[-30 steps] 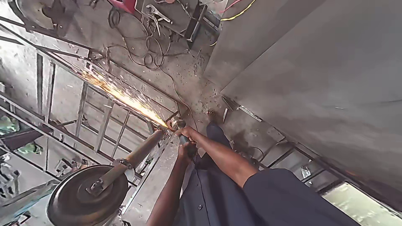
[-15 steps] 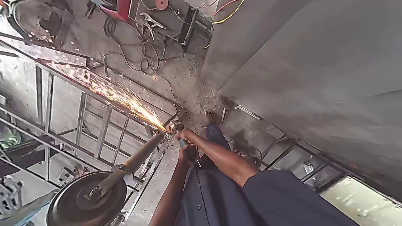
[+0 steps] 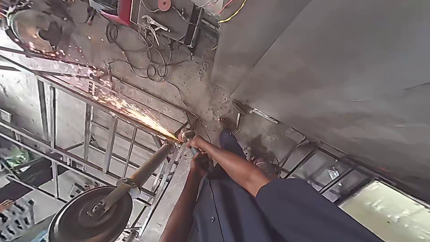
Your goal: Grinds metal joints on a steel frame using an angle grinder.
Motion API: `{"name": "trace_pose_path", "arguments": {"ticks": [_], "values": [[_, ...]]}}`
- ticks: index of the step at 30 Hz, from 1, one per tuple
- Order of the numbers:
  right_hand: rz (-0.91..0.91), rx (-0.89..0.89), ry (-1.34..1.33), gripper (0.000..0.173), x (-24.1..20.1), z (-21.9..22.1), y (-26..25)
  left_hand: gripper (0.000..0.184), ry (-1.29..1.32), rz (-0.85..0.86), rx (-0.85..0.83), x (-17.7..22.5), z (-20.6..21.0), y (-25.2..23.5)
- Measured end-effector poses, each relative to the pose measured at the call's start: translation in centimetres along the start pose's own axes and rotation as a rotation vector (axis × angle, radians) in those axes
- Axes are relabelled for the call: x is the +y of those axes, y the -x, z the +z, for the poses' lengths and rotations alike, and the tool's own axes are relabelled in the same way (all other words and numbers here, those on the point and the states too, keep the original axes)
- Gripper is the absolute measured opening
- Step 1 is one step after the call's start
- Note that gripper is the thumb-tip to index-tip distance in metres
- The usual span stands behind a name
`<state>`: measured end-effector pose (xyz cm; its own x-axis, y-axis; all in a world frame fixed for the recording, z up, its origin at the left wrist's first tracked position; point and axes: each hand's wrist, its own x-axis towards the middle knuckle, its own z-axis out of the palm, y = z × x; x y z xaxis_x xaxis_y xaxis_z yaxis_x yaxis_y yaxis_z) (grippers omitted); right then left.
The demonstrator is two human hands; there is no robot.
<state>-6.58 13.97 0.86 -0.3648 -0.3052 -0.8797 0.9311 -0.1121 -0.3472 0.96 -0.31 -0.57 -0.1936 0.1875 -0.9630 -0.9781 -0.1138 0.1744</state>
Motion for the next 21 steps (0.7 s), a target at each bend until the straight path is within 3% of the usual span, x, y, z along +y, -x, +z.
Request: {"name": "trace_pose_path", "arguments": {"ticks": [9, 15, 18, 21], "values": [[0.027, 0.001, -0.098, 0.038, 1.4, 0.0, 0.4, 0.013, -0.044, 0.038, 0.033, -0.5, 0.3, 1.2], [0.081, -0.02, 0.063, 0.038, 0.2, -0.8, 1.1, 0.026, -0.075, -0.015, 0.072, -0.2, 0.4, -0.4], [0.028, -0.03, 0.037, 0.039, 0.9, 0.3, 0.1, 0.014, -0.032, 0.03, 0.034, -0.5, -0.6, 0.4], [-0.035, -0.011, -0.029, 0.031, 0.1, 0.5, 0.8, 0.013, -0.082, 0.045, 0.064, 0.3, -0.8, 0.5]]}}
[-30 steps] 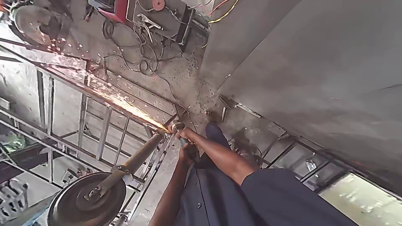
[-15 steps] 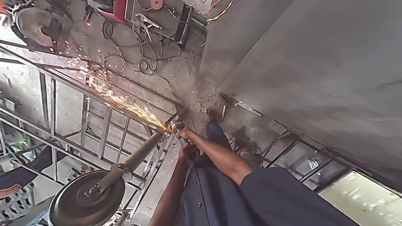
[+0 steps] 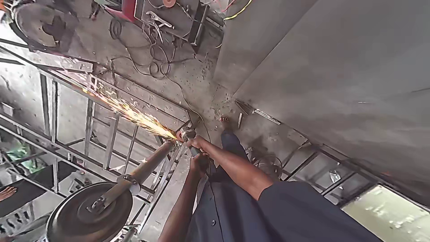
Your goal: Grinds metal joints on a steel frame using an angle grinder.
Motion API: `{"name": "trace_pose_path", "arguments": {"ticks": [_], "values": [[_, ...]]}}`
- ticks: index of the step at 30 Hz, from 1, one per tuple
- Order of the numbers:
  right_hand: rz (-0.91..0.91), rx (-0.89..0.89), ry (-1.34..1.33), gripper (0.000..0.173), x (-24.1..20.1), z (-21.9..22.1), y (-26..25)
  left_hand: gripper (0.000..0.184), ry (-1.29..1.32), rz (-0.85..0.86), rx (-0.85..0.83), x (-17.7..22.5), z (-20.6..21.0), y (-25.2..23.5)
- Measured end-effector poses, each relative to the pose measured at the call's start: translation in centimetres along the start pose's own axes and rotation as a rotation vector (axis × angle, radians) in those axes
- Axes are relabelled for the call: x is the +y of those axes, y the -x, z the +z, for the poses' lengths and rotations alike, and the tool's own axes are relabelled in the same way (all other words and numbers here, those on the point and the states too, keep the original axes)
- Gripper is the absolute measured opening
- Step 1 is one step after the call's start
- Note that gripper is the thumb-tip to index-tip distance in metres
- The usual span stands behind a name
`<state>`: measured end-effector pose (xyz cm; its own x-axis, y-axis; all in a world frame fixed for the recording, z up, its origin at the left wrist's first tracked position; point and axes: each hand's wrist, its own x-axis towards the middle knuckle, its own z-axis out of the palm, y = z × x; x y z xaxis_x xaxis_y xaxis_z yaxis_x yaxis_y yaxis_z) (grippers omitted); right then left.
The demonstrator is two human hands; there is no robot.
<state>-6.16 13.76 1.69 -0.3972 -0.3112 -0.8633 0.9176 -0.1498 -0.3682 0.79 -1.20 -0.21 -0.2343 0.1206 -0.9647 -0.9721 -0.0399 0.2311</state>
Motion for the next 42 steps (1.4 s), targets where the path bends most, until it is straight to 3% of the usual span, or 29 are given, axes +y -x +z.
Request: {"name": "trace_pose_path", "arguments": {"ticks": [3, 6, 13, 17, 21, 27, 34, 38, 40, 42], "values": [[0.015, 0.016, 0.079, 0.026, -1.6, -0.1, 2.0, 0.016, 0.007, -0.01, 0.001, 0.3, 0.7, 0.0], [-0.004, 0.027, 0.0, 0.026, -0.4, 0.7, 2.1, 0.012, -0.036, 0.004, -0.012, -0.4, -0.6, 0.4], [0.029, 0.031, 0.125, 0.034, 0.9, -0.1, 1.2, 0.036, -0.016, -0.071, -0.088, -1.1, -0.6, -1.8], [0.006, 0.091, 0.063, 0.029, 3.1, 1.7, -1.2, 0.027, -0.066, -0.006, -0.156, -0.8, -2.5, -0.9], [-0.12, 0.078, 0.054, 0.015, 1.9, 2.3, 0.9, 0.03, -0.069, 0.033, -0.15, 0.0, -2.4, -0.5], [-0.051, 0.128, 0.019, 0.018, 0.3, 2.6, 4.4, 0.032, -0.108, -0.005, -0.142, 0.2, -2.7, -0.6], [-0.083, 0.066, 0.098, 0.009, 0.0, 2.6, 2.6, 0.03, -0.108, 0.012, -0.129, 0.6, -2.4, -0.5], [-0.199, -0.037, 0.043, 0.019, 2.3, 1.3, -0.1, 0.028, -0.063, 0.018, -0.149, 0.3, -2.3, -0.3], [-0.084, 0.049, 0.035, 0.014, 1.5, 2.0, 1.3, 0.03, -0.053, 0.002, -0.162, 0.1, -2.6, -0.5], [-0.032, 0.082, 0.072, 0.025, 0.2, 1.6, 2.8, 0.033, -0.031, 0.0, -0.149, -0.1, -1.9, -0.8]]}}
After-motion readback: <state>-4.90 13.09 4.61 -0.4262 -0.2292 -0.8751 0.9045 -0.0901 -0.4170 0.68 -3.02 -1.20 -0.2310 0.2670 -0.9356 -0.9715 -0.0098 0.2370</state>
